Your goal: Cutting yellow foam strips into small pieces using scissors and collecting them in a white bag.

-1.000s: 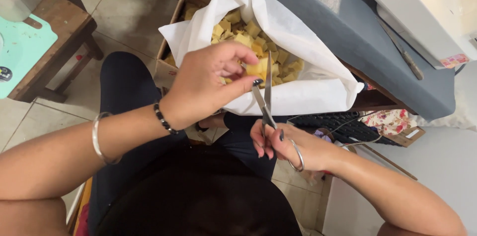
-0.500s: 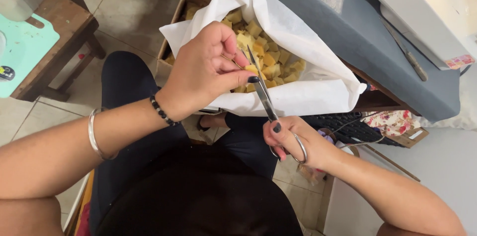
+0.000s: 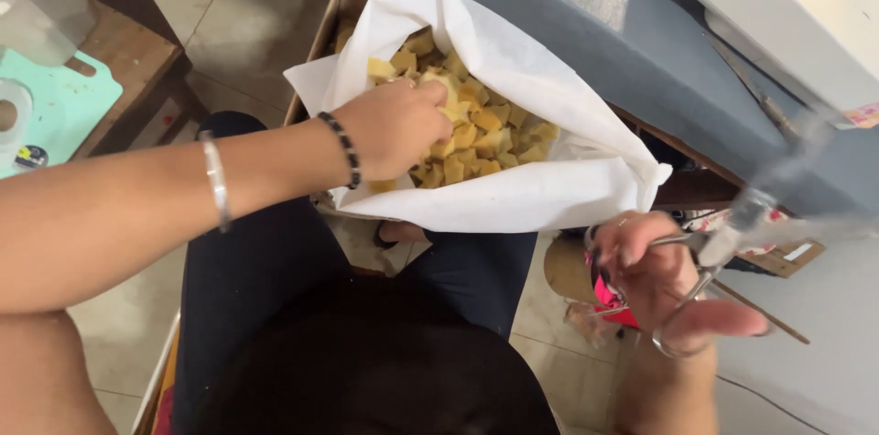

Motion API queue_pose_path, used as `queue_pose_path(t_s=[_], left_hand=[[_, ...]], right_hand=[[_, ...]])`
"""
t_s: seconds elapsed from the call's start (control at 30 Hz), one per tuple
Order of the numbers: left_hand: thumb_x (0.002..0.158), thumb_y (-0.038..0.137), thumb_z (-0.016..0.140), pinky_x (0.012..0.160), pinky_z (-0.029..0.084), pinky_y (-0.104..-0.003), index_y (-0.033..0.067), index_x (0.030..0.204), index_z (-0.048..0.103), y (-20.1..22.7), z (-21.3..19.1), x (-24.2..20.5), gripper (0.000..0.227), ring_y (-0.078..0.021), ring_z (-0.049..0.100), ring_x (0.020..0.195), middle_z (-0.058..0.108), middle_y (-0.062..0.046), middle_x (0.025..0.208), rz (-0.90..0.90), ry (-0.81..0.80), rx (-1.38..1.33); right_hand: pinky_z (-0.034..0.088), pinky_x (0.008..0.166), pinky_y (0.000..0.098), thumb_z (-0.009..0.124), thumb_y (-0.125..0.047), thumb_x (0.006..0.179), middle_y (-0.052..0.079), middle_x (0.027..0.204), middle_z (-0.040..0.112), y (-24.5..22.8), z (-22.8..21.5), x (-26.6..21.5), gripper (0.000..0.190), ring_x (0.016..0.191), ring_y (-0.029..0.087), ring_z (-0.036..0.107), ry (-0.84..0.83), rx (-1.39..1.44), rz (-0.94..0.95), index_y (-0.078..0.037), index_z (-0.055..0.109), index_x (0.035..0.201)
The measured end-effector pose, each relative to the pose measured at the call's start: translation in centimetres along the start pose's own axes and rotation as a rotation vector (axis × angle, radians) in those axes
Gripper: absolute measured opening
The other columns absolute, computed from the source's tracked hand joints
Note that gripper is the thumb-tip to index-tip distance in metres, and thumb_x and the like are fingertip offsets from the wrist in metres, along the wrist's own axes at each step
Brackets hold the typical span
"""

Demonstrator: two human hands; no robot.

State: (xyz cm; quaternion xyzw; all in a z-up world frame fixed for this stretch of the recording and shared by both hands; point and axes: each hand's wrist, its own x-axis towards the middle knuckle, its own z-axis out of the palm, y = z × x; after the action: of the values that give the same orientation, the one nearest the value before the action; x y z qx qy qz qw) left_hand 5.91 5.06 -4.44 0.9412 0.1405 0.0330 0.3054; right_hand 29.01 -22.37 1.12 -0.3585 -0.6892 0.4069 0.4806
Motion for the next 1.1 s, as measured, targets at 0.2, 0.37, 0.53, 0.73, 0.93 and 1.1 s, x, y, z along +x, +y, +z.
queue_pose_path(t_s=[0.2, 0.37, 0.53, 0.73, 0.93, 1.1], left_hand=[[0.095, -0.007, 0.058, 0.09, 0.06, -0.042, 0.007, 0.149, 0.049, 3.0, 1.4, 6.7, 0.057, -0.0253, 0.068, 0.094, 0.057, -0.021, 0.128, 0.015, -0.188, 0.222], [0.099, 0.012, 0.055, 0.09, 0.051, -0.047, 0.0115, 0.13, 0.062, 5.0, 3.4, 11.1, 0.031, -0.0399, 0.064, 0.098, 0.063, -0.017, 0.109, 0.143, -0.064, 0.076], [0.095, -0.002, 0.045, 0.069, 0.045, -0.039, 0.0171, 0.148, 0.043, 7.9, -0.6, 10.8, 0.056, -0.0285, 0.054, 0.075, 0.059, -0.01, 0.092, 0.065, -0.344, 0.215], [0.091, -0.012, 0.038, 0.059, 0.045, -0.036, 0.0184, 0.136, 0.04, 9.5, -4.9, 6.9, 0.054, -0.0217, 0.054, 0.069, 0.059, -0.005, 0.089, -0.026, -0.622, 0.302], [0.096, 0.007, 0.052, 0.082, 0.055, -0.036, 0.0162, 0.113, 0.069, 8.2, -9.3, 3.0, 0.025, -0.0193, 0.071, 0.093, 0.074, -0.001, 0.108, 0.019, -0.472, 0.182], [0.093, 0.018, 0.067, 0.083, 0.061, -0.029, 0.0197, 0.107, 0.078, 5.8, -12.5, -2.3, 0.018, -0.0088, 0.078, 0.09, 0.083, 0.005, 0.099, -0.135, -0.036, 0.022]], right_hand=[[0.044, 0.048, 0.0145, 0.035, -0.083, 0.087, 0.004, 0.107, 0.062, 5.1, 1.0, -2.8, 0.074, 0.076, 0.008, 0.063, 0.615, 0.123, 0.047, -0.018, 0.058, 0.111], [0.033, 0.039, 0.02, 0.033, -0.087, 0.082, 0.01, 0.07, 0.047, 9.8, 1.1, -6.2, 0.08, 0.042, 0.014, 0.042, 0.915, 0.0, 0.106, -0.012, 0.035, 0.108], [0.035, 0.04, 0.0185, 0.049, -0.08, 0.085, 0.017, 0.106, 0.052, 11.5, -0.4, -9.0, 0.071, 0.053, 0.013, 0.051, 1.028, -0.017, 0.061, -0.014, 0.038, 0.11], [0.035, 0.049, 0.0153, 0.068, -0.062, 0.097, 0.004, 0.1, 0.057, 10.9, -0.5, -9.4, 0.045, 0.067, 0.006, 0.046, 1.089, 0.146, 0.035, -0.019, 0.055, 0.104], [0.033, 0.051, 0.0174, 0.068, -0.063, 0.097, 0.004, 0.099, 0.06, 12.8, -1.2, -9.8, 0.043, 0.056, 0.007, 0.047, 1.127, 0.138, 0.089, -0.022, 0.057, 0.1], [0.033, 0.048, 0.0151, 0.07, -0.063, 0.096, 0.003, 0.096, 0.059, 13.0, -1.0, -9.5, 0.044, 0.057, 0.007, 0.045, 1.152, 0.171, 0.136, -0.021, 0.057, 0.101]])
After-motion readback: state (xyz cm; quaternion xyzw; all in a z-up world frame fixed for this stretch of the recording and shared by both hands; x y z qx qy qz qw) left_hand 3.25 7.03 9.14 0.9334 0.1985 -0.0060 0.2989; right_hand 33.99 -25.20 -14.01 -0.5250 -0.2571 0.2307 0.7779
